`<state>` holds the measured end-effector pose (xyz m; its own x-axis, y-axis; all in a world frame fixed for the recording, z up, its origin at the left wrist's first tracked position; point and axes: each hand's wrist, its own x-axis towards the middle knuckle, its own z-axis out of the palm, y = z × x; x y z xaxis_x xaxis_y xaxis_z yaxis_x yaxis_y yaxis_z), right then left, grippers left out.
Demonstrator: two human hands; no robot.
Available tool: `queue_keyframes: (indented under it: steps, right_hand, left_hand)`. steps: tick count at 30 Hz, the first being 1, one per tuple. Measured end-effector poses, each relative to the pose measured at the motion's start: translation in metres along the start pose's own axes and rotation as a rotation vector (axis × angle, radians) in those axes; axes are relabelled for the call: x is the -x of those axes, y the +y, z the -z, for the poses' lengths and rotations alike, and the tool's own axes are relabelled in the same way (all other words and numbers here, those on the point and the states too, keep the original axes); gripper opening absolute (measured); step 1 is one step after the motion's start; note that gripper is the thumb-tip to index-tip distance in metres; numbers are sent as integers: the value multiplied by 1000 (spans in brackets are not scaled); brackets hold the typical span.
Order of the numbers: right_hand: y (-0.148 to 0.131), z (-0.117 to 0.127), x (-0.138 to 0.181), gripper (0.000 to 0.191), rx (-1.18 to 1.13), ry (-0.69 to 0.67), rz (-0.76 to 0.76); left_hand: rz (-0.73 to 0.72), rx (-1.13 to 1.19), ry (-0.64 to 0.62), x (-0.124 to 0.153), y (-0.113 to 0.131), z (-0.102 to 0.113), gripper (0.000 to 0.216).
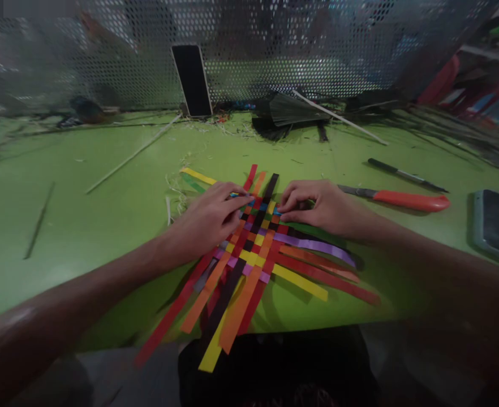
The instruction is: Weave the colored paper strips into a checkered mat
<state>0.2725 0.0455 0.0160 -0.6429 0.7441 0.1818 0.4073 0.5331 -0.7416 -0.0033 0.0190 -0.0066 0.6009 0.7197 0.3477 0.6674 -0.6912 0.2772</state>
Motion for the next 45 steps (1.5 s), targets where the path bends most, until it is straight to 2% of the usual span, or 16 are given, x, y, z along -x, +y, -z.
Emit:
queue_keyframes:
  steps: [7,13,15,18,21,25,31,35,39,42,45]
  right_hand:
    - [2,-8,-4,5,6,34,43]
    - [6,-16,-7,18,103,92,-3]
    - [4,-11,-5,18,160,74,29]
    - [-2,4,5,12,238,-31,89]
    - [-7,14,18,26,346,-99,126]
    - [-5,9,26,42,458,-99,169]
    - [3,-4,23,45,493,-112,216]
    - [12,-3,23,46,524,-105,239]
    - [18,2,15,49,452,-103,224]
    - [7,8,4,49,421,-154,197]
    - [-28,18,0,39,400,-218,180]
  left_hand:
    - [120,180,-39,-16,-18,5,36]
    - [225,311,-5,-30,-28,2,21]
    - [291,358,-25,-31,-29,2,22]
    - [340,418,-20,-29,-28,1,22]
    - [319,482,15,-26,-26,0,20]
    - [297,550,29,-23,-26,0,14]
    - [308,600,16,-22,-31,-1,9]
    - [294,621,-9,-24,-37,-2,13]
    - [278,553,-36,-26,-40,2,20]
    - [230,447,-55,-26,-40,6,27]
    - [148,364,-41,-25,-37,9,27]
